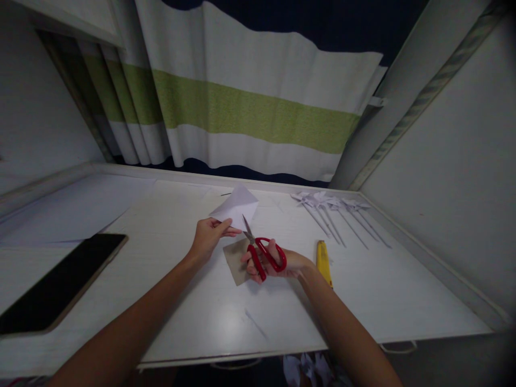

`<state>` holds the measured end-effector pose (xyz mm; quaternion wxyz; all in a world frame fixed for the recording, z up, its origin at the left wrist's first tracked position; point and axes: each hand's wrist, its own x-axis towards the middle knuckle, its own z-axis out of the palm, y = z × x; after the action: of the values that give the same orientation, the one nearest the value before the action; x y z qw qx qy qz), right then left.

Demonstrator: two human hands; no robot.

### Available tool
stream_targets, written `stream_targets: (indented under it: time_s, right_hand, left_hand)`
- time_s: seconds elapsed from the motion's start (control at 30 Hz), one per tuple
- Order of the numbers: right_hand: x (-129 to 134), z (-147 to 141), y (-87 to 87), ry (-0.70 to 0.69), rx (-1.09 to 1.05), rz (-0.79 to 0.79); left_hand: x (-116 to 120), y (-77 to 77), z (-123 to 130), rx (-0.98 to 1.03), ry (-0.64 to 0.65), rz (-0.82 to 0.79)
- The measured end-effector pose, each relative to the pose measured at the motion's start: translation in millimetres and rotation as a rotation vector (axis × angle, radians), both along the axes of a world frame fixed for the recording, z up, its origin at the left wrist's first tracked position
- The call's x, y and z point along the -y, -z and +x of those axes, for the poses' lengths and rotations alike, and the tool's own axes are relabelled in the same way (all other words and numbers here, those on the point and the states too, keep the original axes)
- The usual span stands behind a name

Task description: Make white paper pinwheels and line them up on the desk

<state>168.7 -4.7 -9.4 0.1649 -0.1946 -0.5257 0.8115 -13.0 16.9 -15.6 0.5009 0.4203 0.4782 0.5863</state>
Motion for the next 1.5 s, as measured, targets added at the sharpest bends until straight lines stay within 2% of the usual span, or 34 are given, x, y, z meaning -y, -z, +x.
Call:
stream_targets:
  time_s: [0.27, 0.47, 0.67, 1.13, 1.5]
  right_hand:
    - [-0.1, -0.6, -1.7, 0.046, 0.18, 0.082]
    - [0.5, 0.1, -2.7, 0.011, 0.113, 0.101]
    - [-1.7, 3.0, 1.1, -0.005, 0.04, 0.043]
    - [-6.8, 0.2, 9.8, 0.033, 0.008, -0.002]
    - [-9.3, -0.4, 17.2, 0.087, 0.035, 0.044]
  left_hand:
    - [1.0, -2.0, 1.4, -0.024, 0.002, -0.008]
    - [1.6, -2.4, 1.7, -0.031, 0.017, 0.013]
    - [2.2, -4.5, 1.7, -0.057, 0.01, 0.001]
    - [0.7, -5.0, -0.1, -0.081, 0.003, 0.006]
    - [-0.3, -4.7, -0.8, -0.095, 0.011, 0.01]
